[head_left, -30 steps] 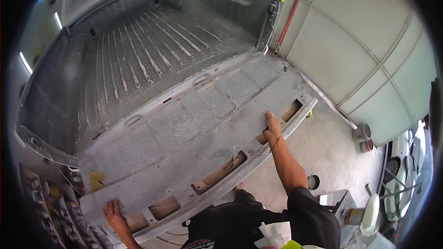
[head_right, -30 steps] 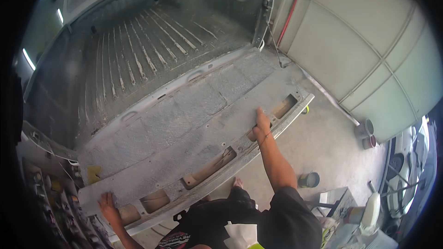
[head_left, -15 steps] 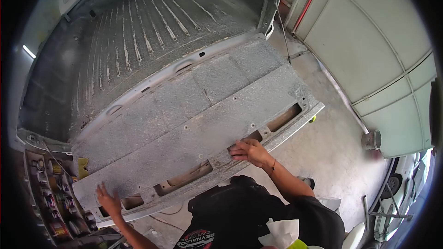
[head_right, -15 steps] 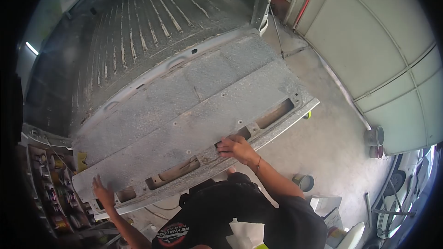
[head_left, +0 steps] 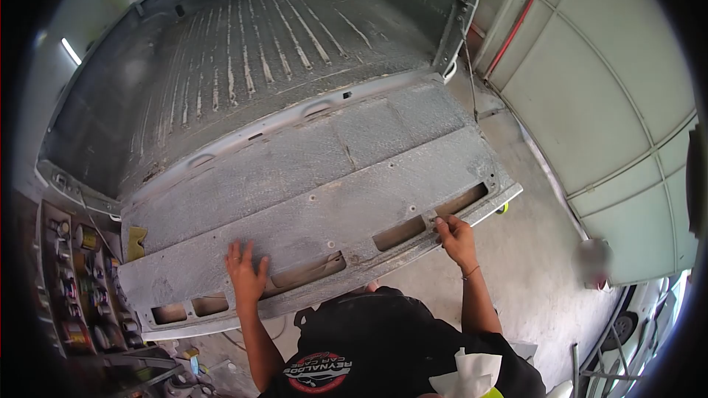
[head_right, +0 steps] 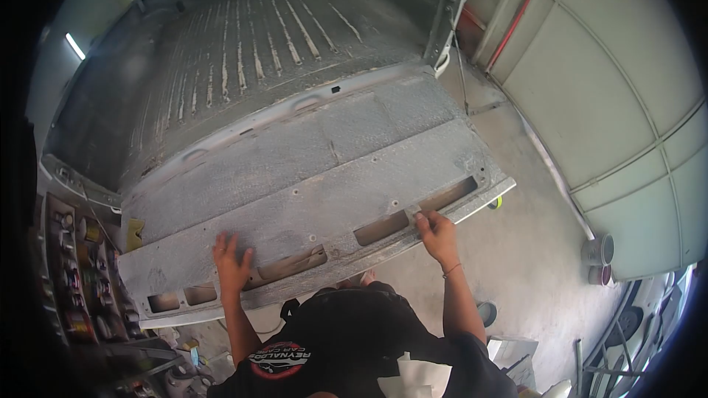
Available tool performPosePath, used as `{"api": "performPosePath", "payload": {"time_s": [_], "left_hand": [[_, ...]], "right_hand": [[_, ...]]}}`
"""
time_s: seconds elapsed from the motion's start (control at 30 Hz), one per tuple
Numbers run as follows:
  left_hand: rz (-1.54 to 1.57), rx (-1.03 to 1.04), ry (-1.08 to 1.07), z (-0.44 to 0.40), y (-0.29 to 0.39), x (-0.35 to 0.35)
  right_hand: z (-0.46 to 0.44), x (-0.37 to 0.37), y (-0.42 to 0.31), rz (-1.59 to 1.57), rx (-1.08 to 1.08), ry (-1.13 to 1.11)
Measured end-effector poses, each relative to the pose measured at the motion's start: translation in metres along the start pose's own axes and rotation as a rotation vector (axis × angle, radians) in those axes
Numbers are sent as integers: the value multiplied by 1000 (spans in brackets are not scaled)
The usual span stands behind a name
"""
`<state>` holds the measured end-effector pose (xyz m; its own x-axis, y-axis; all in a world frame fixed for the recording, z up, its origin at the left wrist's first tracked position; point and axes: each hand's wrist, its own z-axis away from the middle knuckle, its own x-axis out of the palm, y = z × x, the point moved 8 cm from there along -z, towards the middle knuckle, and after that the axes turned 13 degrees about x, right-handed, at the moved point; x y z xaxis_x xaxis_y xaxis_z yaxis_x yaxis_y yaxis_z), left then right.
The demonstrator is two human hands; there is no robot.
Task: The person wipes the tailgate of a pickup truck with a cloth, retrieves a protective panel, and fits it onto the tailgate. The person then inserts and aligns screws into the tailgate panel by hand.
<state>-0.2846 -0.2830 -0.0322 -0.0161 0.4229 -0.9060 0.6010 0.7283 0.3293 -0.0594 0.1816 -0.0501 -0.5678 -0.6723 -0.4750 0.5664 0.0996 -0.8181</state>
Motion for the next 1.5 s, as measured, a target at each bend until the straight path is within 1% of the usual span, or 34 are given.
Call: {"api": "performPosePath", "payload": {"time_s": [0.03,0.1,0.13,0.17,0.23,0.27,0.3,0.37,0.4,0.5,0.53,0.57,0.63,0.67,0.77,0.8,0.93,1.2,1.27,1.5], "left_hand": [[-5,-4,7,3,-4,-1],[-26,-23,11,10,-15,-6],[-26,-35,11,12,-20,-9],[-25,-49,9,15,-25,-11],[-61,-79,7,25,-42,-14],[-89,-90,5,30,-50,-17],[-99,-111,-9,35,-55,-22],[-103,-122,42,36,-65,-36],[-115,-133,36,35,-71,-39],[-172,-163,6,37,-87,-40],[-159,-160,-28,33,-88,-38],[-147,-157,-57,31,-89,-37],[-147,-162,-63,27,-88,-34],[-128,-145,-72,24,-87,-31],[-97,-115,-53,16,-84,-22],[-90,-108,-52,12,-81,-19],[-107,-83,-78,-6,-72,-10],[-67,-78,-108,-36,-64,-1],[-59,-77,-145,-40,-65,2],[-38,-92,-156,-53,-68,16]], "right_hand": [[-6,0,1,3,-11,-13],[-6,-5,-11,52,-153,170],[-4,-6,-16,130,-207,261],[-8,2,-17,131,-212,241],[-12,3,-10,142,-161,376],[-16,6,-4,146,-126,402],[-21,14,2,153,-120,377],[-20,12,2,88,-219,576],[-20,13,2,146,-235,619],[-14,19,-10,194,-160,586],[-12,20,-10,224,-254,639],[-15,22,-7,222,-259,614],[-12,23,-13,239,-346,670],[-13,22,-13,240,-266,668],[-12,22,-16,196,-233,640],[-13,22,-17,195,-176,605],[-12,22,-20,213,-209,629],[-10,23,-19,231,-136,603],[-12,24,-16,223,-143,605],[-11,23,-19,230,-117,607]]}}
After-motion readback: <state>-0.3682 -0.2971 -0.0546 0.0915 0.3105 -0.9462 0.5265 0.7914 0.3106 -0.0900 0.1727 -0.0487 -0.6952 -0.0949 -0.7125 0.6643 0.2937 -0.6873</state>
